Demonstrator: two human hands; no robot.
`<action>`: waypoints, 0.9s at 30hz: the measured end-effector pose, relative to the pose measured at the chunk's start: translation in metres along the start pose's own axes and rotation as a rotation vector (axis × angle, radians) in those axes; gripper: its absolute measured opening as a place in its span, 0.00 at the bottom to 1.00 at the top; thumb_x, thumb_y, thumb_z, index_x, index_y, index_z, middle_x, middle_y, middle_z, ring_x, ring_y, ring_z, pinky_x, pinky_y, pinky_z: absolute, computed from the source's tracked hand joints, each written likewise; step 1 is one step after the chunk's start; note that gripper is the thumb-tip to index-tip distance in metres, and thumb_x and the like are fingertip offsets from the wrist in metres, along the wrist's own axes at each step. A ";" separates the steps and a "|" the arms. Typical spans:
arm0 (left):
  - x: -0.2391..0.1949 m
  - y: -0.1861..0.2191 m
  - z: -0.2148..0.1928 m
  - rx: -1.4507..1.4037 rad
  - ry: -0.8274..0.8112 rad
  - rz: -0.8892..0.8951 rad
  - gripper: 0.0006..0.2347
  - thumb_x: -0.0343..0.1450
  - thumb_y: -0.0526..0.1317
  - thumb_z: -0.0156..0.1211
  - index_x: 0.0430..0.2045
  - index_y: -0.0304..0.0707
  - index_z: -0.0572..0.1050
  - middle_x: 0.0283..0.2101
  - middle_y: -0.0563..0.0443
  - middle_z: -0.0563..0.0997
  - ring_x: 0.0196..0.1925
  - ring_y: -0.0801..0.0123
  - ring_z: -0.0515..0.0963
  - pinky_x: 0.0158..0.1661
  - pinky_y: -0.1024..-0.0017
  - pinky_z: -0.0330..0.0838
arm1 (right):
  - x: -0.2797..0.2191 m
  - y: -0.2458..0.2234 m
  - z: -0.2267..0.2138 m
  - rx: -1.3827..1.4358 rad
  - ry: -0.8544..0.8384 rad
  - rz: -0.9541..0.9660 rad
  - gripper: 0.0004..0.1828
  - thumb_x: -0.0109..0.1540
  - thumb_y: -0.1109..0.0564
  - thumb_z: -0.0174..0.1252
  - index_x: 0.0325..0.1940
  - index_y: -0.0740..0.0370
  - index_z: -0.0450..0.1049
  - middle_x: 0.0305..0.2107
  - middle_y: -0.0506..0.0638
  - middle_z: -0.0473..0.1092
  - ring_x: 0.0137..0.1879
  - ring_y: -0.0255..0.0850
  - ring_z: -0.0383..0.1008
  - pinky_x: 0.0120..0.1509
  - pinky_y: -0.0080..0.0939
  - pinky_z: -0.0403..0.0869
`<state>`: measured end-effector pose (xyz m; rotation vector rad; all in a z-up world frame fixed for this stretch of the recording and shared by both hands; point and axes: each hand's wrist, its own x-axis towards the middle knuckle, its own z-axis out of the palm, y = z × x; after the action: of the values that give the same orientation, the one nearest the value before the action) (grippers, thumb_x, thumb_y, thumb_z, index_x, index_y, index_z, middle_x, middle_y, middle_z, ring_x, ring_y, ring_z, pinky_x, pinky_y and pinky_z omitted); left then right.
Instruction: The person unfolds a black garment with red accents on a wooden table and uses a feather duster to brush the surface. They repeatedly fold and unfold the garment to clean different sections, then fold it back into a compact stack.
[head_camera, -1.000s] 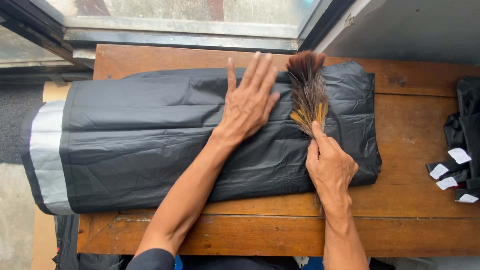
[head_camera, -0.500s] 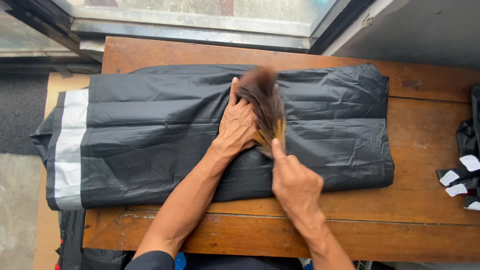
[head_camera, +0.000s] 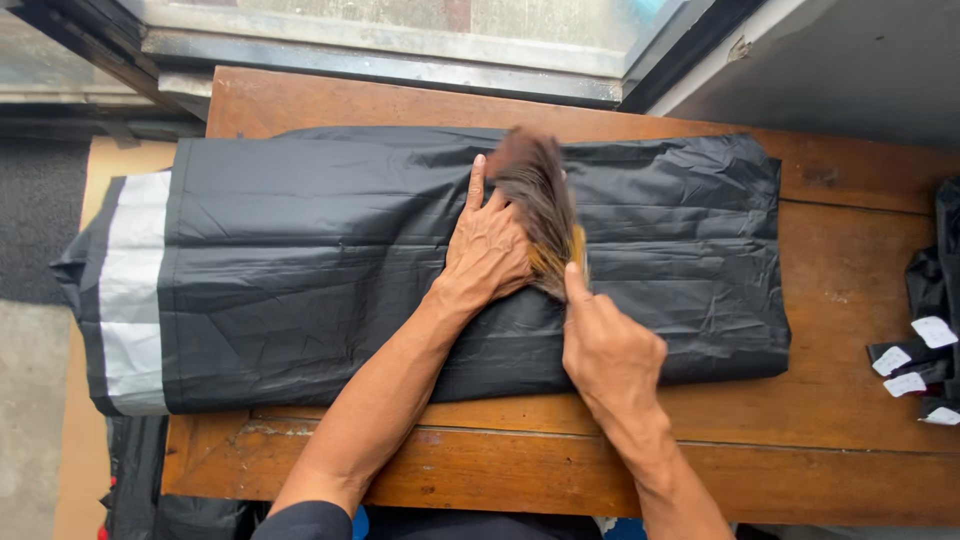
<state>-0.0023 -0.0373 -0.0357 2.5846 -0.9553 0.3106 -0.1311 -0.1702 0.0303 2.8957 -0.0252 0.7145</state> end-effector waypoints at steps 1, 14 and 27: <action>-0.001 -0.003 0.009 0.011 0.020 0.023 0.22 0.69 0.42 0.46 0.61 0.43 0.63 0.63 0.48 0.65 0.69 0.53 0.53 0.67 0.39 0.27 | -0.005 -0.009 0.004 0.026 -0.001 -0.050 0.23 0.60 0.51 0.48 0.58 0.36 0.73 0.15 0.40 0.59 0.18 0.38 0.66 0.19 0.39 0.67; 0.009 0.020 -0.023 0.121 0.059 0.010 0.24 0.73 0.52 0.46 0.62 0.42 0.64 0.68 0.51 0.59 0.71 0.58 0.53 0.65 0.41 0.40 | -0.005 0.062 0.011 -0.033 0.005 0.185 0.20 0.65 0.58 0.56 0.63 0.56 0.76 0.28 0.53 0.73 0.25 0.54 0.70 0.24 0.51 0.65; 0.024 0.020 -0.020 0.037 0.018 -0.118 0.23 0.71 0.54 0.46 0.60 0.50 0.66 0.67 0.47 0.60 0.71 0.50 0.50 0.65 0.38 0.31 | -0.020 0.096 0.033 0.152 0.036 0.216 0.17 0.67 0.53 0.54 0.60 0.49 0.77 0.34 0.47 0.75 0.36 0.50 0.76 0.32 0.48 0.74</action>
<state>0.0006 -0.0573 -0.0046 2.6535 -0.7938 0.3216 -0.1392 -0.2706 0.0064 3.0553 -0.2954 0.8382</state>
